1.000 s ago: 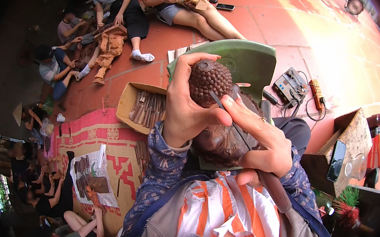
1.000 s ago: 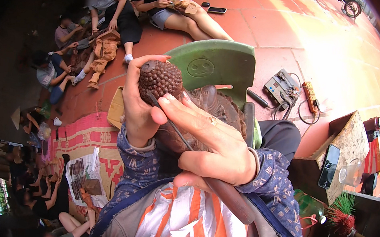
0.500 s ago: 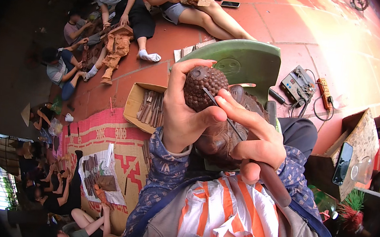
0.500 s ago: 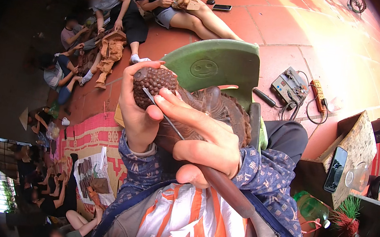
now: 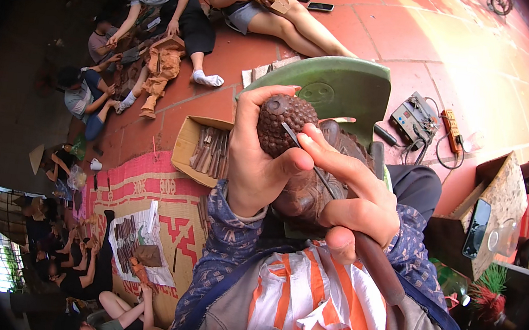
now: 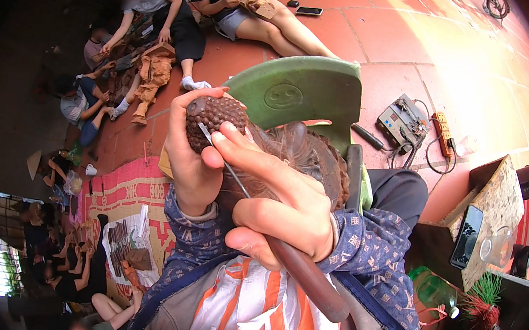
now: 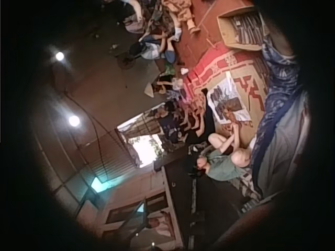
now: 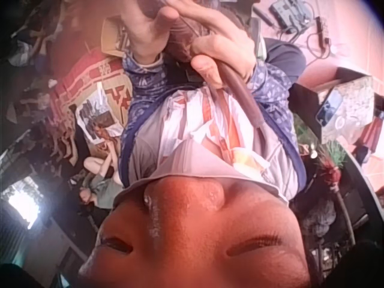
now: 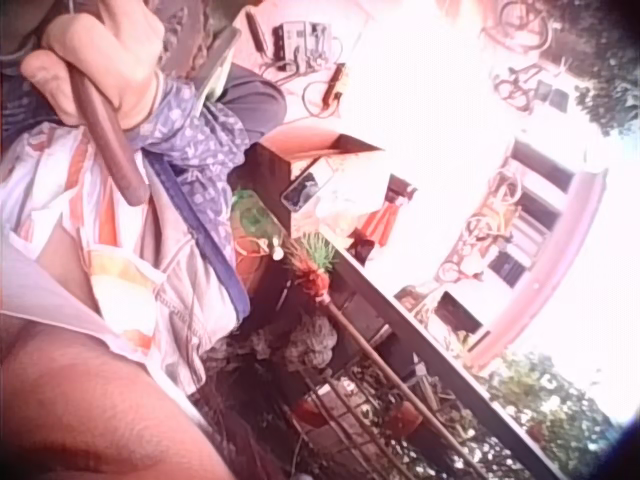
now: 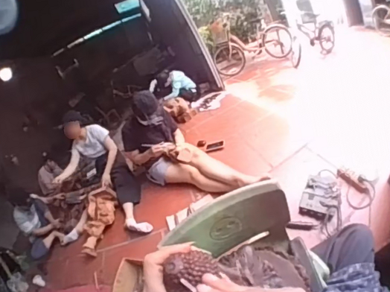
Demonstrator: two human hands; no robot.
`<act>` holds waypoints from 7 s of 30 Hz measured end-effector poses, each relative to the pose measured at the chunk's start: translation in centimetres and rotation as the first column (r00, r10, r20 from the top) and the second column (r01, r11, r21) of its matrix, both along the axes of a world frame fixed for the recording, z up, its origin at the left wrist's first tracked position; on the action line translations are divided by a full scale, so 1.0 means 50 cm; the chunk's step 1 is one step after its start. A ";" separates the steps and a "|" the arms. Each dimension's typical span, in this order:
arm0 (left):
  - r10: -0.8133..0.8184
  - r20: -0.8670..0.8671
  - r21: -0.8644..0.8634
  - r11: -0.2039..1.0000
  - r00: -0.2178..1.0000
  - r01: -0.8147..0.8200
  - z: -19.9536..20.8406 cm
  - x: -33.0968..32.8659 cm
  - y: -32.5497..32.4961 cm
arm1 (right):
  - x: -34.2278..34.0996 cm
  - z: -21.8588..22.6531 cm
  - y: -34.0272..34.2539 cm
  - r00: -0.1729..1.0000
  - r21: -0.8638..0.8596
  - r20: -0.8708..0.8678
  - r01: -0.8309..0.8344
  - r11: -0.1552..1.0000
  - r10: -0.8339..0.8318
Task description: The person carves a small wooden object, likely a Buddha head, using a chisel and a mallet. They hold the object in one hand and strike the chisel with the mallet to shape the surface details.
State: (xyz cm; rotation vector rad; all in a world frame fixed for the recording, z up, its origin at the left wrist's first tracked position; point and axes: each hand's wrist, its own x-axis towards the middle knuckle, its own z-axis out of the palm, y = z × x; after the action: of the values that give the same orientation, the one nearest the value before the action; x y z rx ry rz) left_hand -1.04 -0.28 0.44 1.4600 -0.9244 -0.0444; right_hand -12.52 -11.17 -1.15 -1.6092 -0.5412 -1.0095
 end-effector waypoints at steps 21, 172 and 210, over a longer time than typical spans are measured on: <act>-0.006 -0.007 0.007 1.000 1.000 0.006 0.002 0.004 0.000 | -0.021 0.022 -0.008 0.990 -0.194 -0.105 0.072 0.978 -0.093; 0.093 0.184 0.094 0.989 0.978 -0.112 0.009 0.002 -0.001 | 0.066 0.011 -0.155 0.876 0.189 -0.021 -0.470 0.862 0.482; 0.101 0.236 0.102 0.986 0.967 -0.128 0.012 0.002 -0.005 | 0.095 0.078 -0.204 0.689 0.107 -0.262 -0.675 0.730 0.675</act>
State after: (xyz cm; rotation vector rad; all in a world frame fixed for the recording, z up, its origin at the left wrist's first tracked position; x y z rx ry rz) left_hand -0.94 -0.54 1.02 1.6497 -1.0360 0.1622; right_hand -7.76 -21.40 2.73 -1.3417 -0.8489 -0.2071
